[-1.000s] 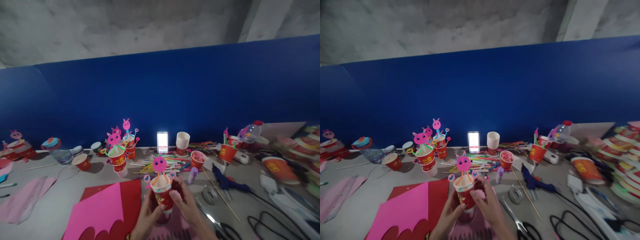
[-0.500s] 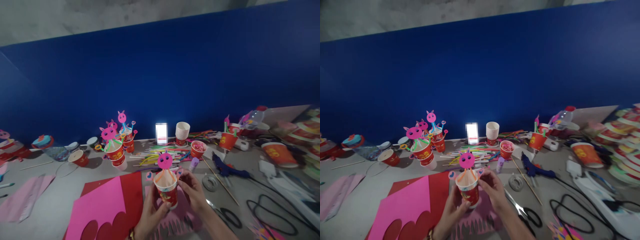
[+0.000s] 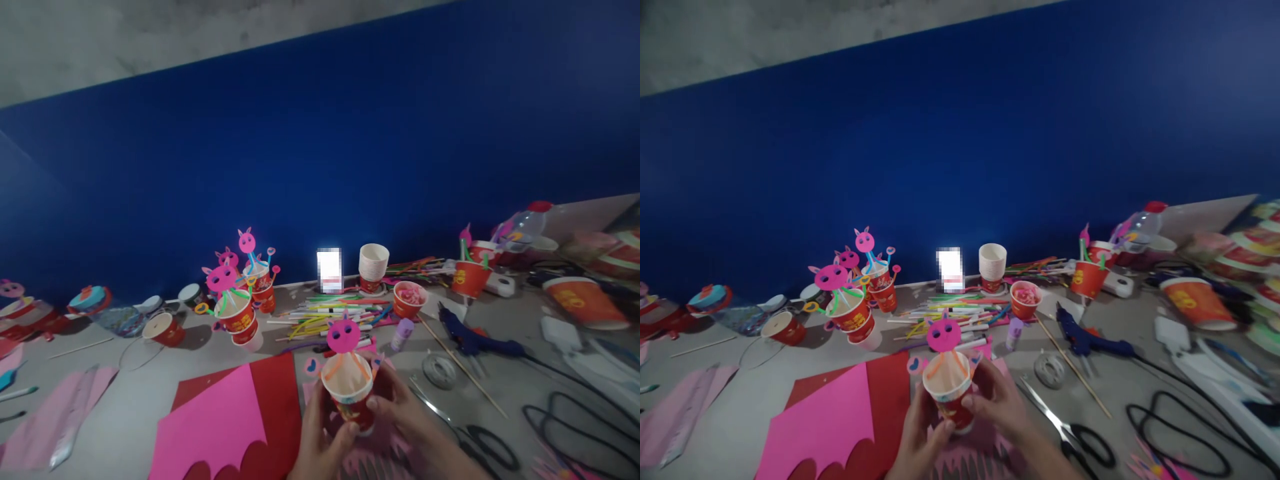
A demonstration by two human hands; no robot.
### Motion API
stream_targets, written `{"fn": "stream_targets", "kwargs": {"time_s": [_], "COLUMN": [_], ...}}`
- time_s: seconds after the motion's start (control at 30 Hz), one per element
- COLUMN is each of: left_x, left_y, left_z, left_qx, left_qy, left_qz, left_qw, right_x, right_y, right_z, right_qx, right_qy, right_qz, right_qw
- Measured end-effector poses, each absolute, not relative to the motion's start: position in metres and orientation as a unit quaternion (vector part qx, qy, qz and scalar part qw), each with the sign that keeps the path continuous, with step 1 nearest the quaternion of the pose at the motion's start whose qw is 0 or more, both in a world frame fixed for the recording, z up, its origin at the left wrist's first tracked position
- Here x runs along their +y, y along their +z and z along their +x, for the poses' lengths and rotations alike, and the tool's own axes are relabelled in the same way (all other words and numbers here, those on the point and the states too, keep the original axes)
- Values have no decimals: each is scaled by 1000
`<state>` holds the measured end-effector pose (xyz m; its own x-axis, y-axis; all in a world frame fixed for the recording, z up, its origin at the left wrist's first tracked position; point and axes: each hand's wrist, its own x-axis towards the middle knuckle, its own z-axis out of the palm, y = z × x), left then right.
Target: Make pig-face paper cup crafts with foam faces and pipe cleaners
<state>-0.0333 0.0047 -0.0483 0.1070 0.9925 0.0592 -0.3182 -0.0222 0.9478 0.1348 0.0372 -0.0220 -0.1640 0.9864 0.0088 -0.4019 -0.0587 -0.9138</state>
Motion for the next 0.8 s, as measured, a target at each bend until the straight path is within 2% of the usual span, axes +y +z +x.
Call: {"fn": "stream_targets", "kwargs": {"time_s": [0.3,0.5,0.8], "left_x": [23,27,21], "left_y": [-41,-40,-48], "left_z": [-41,-38,-47], "left_qx": [365,342,351], "left_qy": [538,561,577], "left_qz": [483,466,480], "left_qw": [586,593,560], "right_x": [45,43,36], "right_y": [-20,-9,-19], "right_z": [131,128,119], "right_qx": [-456,-479,-516], "right_qy": [635,624,599], "right_qz": [-317,-344,-356], "right_qw": [537,512,497]}}
